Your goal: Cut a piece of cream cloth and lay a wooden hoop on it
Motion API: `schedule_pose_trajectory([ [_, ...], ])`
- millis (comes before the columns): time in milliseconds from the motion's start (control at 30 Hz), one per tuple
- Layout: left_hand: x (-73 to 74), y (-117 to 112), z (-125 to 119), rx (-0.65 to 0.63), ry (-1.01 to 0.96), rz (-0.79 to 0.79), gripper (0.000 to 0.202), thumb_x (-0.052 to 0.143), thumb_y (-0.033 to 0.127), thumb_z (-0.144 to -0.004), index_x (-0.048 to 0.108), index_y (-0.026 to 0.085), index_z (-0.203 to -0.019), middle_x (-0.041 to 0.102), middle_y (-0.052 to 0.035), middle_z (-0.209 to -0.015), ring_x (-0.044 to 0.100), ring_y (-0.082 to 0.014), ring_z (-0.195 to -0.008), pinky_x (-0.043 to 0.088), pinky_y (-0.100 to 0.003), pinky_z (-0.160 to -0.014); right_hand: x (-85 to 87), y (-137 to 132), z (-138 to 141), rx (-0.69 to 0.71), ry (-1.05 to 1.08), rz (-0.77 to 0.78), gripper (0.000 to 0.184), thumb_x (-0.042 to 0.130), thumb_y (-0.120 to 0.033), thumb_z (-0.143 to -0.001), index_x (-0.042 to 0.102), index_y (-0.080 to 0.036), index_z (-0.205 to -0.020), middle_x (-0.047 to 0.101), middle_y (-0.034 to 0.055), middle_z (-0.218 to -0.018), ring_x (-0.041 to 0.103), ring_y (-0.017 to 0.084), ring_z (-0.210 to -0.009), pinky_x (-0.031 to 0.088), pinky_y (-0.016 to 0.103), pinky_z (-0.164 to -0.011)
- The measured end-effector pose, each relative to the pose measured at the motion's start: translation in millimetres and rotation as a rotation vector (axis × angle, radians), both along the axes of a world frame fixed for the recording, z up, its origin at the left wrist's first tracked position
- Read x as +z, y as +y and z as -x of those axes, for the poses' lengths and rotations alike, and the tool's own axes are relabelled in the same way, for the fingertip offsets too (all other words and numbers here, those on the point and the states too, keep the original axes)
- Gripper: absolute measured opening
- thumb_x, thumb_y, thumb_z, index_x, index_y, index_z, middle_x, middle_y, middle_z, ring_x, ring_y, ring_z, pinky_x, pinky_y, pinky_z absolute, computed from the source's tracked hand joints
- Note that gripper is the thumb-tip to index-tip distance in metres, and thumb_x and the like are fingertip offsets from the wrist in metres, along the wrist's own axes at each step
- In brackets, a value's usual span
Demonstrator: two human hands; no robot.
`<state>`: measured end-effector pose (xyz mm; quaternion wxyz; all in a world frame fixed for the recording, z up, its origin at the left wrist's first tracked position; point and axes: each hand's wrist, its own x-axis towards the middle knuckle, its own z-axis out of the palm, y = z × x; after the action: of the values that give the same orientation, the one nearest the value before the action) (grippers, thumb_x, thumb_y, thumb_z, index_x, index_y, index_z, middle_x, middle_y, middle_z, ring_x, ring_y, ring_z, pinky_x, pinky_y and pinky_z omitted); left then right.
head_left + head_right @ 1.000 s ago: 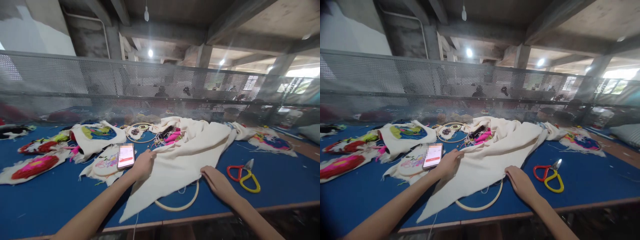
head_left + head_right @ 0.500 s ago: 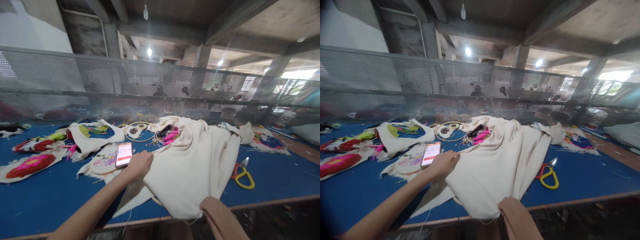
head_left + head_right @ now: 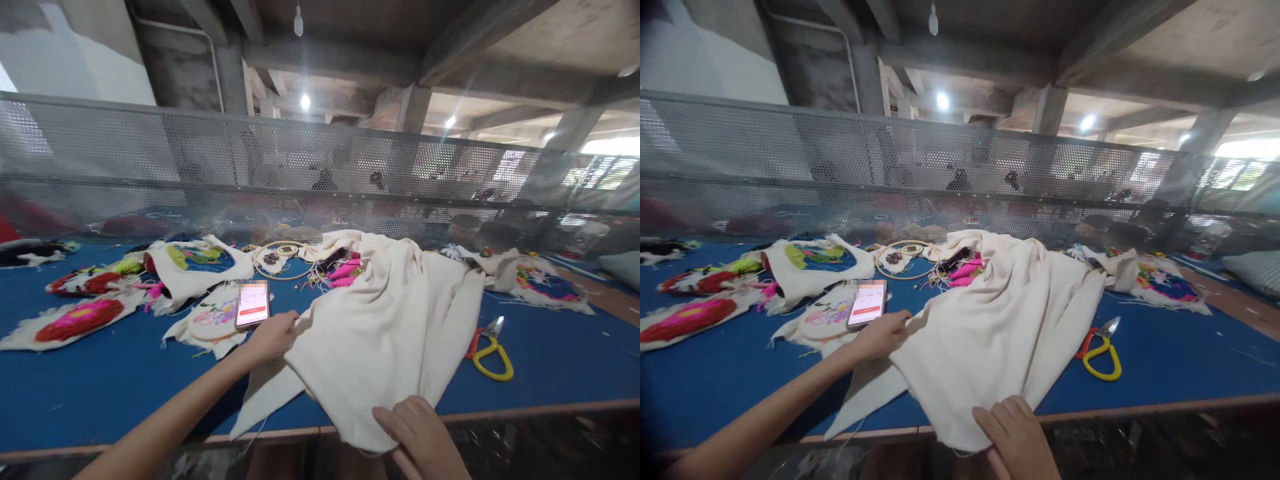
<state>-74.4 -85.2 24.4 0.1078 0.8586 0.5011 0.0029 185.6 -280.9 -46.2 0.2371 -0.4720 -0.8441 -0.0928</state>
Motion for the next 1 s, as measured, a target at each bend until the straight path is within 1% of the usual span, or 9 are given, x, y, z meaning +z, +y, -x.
schedule_pose_trajectory([
  [100,11.4,8.8,8.5,0.005,0.007,0.02,0.022,0.037,0.026,-0.085,0.058,0.019,-0.086,0.066,-0.0067,-0.09,0.061,-0.0197,-0.082,0.038,-0.024,-0.065,2.4,0.5,-3.8,0.015,0.036,0.014,0.036,0.048,-0.018,-0.078,0.052,-0.017,-0.113,0.067,0.0068,-0.083,0.057,0.021,-0.066,0.045,0.032,-0.064],
  [200,22.4,14.5,12.2,0.053,0.053,0.014,0.024,0.038,0.028,-0.085,0.059,0.019,-0.077,0.067,-0.0094,-0.092,0.061,-0.0233,-0.085,0.038,-0.027,-0.066,3.3,1.3,-8.4,0.039,0.036,0.039,0.041,0.045,-0.019,-0.079,0.05,-0.018,-0.12,0.068,0.0068,-0.084,0.057,0.02,-0.066,0.043,0.032,-0.064],
  [367,19.1,0.3,3.9,0.147,0.152,-0.006,0.026,0.037,0.021,-0.083,0.057,0.014,-0.097,0.067,-0.0173,-0.091,0.064,-0.03,-0.082,0.04,-0.031,-0.061,4.2,1.2,-9.0,0.151,0.042,0.078,0.036,0.037,-0.024,-0.085,0.055,-0.02,-0.116,0.065,0.0048,-0.07,0.054,0.019,-0.058,0.038,0.031,-0.057],
  [533,17.3,-19.9,-4.9,0.149,0.244,-0.057,0.031,0.04,0.012,-0.08,0.053,0.01,-0.108,0.065,-0.0167,-0.086,0.063,-0.0318,-0.083,0.043,-0.034,-0.065,19.6,-5.5,-10.4,0.089,0.119,0.235,0.033,0.028,-0.022,-0.093,0.059,-0.021,-0.08,0.06,0.0026,-0.064,0.053,0.015,-0.06,0.037,0.029,-0.061],
  [667,17.2,-28.7,-15.9,0.155,0.26,-0.224,0.038,0.034,0.002,-0.079,0.052,0.01,-0.111,0.058,-0.0194,-0.105,0.056,-0.0328,-0.099,0.042,-0.04,-0.076,24.2,-9.1,-9.9,0.158,0.022,0.179,0.04,0.033,-0.049,-0.091,0.062,-0.021,-0.09,0.059,0.0048,-0.067,0.053,0.018,-0.063,0.038,0.031,-0.059],
  [733,10.5,-34.3,-24.9,0.065,0.198,-0.316,0.034,0.034,0.006,-0.082,0.055,0.011,-0.109,0.056,-0.018,-0.108,0.052,-0.0313,-0.103,0.039,-0.041,-0.083,25.6,-7.9,-9.6,0.148,0.058,0.184,0.049,0.028,-0.055,-0.09,0.062,-0.021,-0.094,0.06,0.0064,-0.072,0.054,0.019,-0.067,0.04,0.031,-0.06],
  [867,-16.4,-50.6,-40.3,-0.292,-0.01,-0.264,0.039,0.038,0.03,-0.09,0.051,0.016,-0.125,0.05,-0.0146,-0.13,0.037,-0.0313,-0.125,0.026,-0.046,-0.103,37.3,12.8,-17.8,-0.018,0.128,0.272,0.032,0.034,-0.033,-0.094,0.061,-0.022,-0.107,0.063,0.0087,-0.096,0.057,0.019,-0.09,0.045,0.033,-0.078],
  [933,-30.3,-57.6,-41.3,-0.321,-0.041,-0.194,0.047,0.032,0.041,-0.093,0.044,0.02,-0.134,0.039,-0.0108,-0.142,0.024,-0.0322,-0.134,0.013,-0.052,-0.108,45.9,36.0,-27.3,-0.085,0.115,0.299,0.032,0.039,-0.03,-0.091,0.058,-0.022,-0.116,0.06,0.0099,-0.113,0.054,0.021,-0.104,0.044,0.035,-0.088],
  [1000,-39.7,-61.3,-37.5,-0.221,-0.045,-0.134,0.053,0.026,0.048,-0.093,0.039,0.025,-0.138,0.032,-0.0071,-0.147,0.018,-0.0334,-0.137,0.007,-0.057,-0.108,54.4,66.9,-37.4,-0.137,0.076,0.335,0.039,0.04,-0.032,-0.09,0.054,-0.019,-0.124,0.054,0.0114,-0.126,0.049,0.023,-0.116,0.04,0.038,-0.097],
])
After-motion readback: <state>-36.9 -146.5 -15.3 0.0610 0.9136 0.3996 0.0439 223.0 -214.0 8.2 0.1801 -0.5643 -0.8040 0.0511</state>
